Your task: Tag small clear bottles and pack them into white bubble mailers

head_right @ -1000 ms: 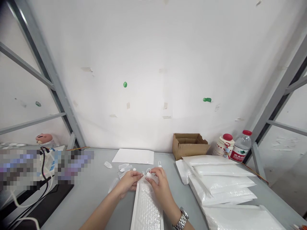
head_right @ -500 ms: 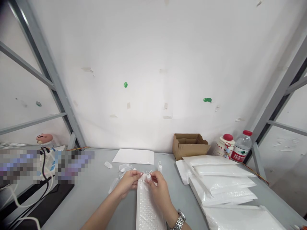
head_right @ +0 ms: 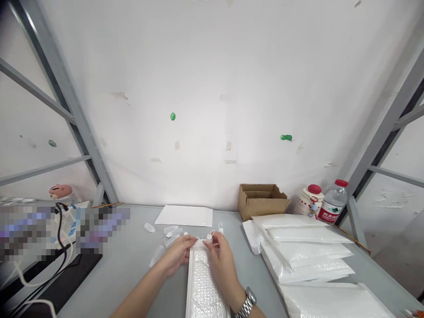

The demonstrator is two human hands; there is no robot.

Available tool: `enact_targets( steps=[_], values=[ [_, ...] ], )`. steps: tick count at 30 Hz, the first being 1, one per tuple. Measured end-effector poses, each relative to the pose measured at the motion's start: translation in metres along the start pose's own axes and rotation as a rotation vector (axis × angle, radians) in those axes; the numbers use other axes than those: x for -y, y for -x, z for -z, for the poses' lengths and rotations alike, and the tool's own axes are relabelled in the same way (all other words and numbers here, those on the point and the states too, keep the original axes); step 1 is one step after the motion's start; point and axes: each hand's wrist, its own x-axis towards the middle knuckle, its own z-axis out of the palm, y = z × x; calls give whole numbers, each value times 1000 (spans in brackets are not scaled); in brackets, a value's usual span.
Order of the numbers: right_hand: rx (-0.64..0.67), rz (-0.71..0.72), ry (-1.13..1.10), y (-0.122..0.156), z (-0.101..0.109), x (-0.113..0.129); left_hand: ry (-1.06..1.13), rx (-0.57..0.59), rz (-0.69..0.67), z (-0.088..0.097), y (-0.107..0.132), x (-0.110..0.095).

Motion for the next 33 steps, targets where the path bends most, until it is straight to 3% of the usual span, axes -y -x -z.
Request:
enact_targets(
  steps=[7, 15, 24, 27, 33],
  values=[
    [34, -49, 257, -3, 6, -7, -117, -20, -37, 3, 0, -1],
    [108, -123, 162, -6, 5, -15, -164, -130, -225, -1, -9, 14],
    [117, -91, 330, -7, 11, -14, -129, -161, -300, 2, -15, 21],
    [177, -111, 268, -10, 12, -15, -127, -155, -332, 3, -20, 25],
    [251, -182, 74, -14, 13, -16, -205, -262, -389, 6, -26, 31]
  ],
)
